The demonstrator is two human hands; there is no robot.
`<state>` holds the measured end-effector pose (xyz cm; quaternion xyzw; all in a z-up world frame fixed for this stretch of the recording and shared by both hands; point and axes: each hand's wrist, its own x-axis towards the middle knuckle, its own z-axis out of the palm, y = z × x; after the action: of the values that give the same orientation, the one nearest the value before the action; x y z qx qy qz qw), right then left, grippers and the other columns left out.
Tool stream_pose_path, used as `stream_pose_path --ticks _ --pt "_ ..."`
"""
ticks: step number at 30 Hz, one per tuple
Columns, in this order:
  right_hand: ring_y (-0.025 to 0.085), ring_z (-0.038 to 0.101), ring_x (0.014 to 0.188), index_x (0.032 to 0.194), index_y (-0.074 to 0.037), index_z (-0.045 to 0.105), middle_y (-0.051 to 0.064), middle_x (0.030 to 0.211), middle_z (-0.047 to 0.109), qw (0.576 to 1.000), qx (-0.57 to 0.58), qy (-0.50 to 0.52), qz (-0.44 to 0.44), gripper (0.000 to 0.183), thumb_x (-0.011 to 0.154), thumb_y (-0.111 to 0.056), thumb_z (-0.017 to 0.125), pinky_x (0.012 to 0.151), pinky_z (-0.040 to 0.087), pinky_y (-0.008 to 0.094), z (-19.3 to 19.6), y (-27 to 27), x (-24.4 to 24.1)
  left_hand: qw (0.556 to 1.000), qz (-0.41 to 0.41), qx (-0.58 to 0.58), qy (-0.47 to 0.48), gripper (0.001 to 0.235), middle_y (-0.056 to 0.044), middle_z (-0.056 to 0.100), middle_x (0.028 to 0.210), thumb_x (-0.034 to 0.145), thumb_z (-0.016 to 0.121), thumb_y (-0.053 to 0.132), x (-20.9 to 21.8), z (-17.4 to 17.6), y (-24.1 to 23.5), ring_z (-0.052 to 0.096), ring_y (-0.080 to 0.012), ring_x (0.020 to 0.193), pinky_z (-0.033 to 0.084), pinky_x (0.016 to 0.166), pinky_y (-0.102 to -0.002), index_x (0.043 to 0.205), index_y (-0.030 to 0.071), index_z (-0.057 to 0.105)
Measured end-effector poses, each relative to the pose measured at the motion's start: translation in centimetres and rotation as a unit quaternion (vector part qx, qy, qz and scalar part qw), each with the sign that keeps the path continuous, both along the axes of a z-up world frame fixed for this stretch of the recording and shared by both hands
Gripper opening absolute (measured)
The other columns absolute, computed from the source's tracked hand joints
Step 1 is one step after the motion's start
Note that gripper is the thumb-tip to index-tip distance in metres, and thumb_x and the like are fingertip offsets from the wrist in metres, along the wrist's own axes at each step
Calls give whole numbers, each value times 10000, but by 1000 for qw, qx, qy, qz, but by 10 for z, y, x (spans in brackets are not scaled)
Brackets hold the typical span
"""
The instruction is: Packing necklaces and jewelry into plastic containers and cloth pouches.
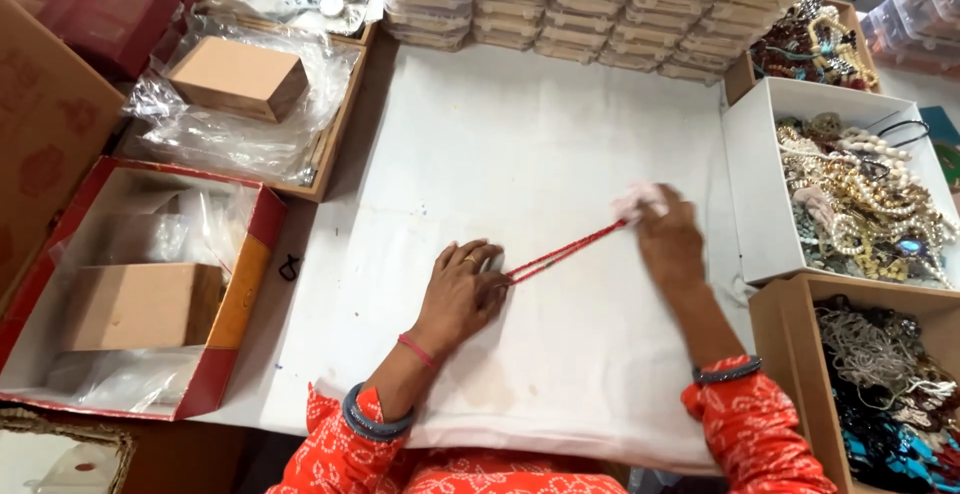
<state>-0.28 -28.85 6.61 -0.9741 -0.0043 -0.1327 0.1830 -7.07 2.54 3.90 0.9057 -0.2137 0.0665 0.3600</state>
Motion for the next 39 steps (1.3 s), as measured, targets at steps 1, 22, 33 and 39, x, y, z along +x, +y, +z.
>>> stream_pose_path --ticks 1,22,33,39 --pt "354 616 1116 1218 -151 682 140 1316 628 998 -53 -41 18 311 910 -122 706 894 553 445 -10 -13 2 1000 -2 1 3 165 -74 617 1367 830 721 182 -2 -1 0 449 -282 1395 251 1188 -533 965 201 813" --pt "329 615 1206 1130 -115 770 101 1382 633 991 -40 -130 -22 260 894 -46 687 968 537 426 -52 -74 16 998 0 -55 -4 169 -106 642 1271 844 718 185 5 11 10 569 -298 1240 379 1087 -489 977 84 746" --pt "366 577 1234 1208 -156 757 144 1403 596 994 45 -104 -13 325 905 -75 674 994 506 448 -49 -77 12 990 53 -129 24 172 -105 702 1173 869 708 184 45 18 -32 655 -310 1091 541 900 -401 973 55 752" --pt "357 582 1225 1209 -161 752 121 1393 599 993 53 -103 -4 324 900 -90 684 995 506 448 -44 -78 12 997 -31 39 -65 122 -104 668 1099 807 702 168 68 -2 -90 600 -290 1053 503 855 -441 874 72 737"
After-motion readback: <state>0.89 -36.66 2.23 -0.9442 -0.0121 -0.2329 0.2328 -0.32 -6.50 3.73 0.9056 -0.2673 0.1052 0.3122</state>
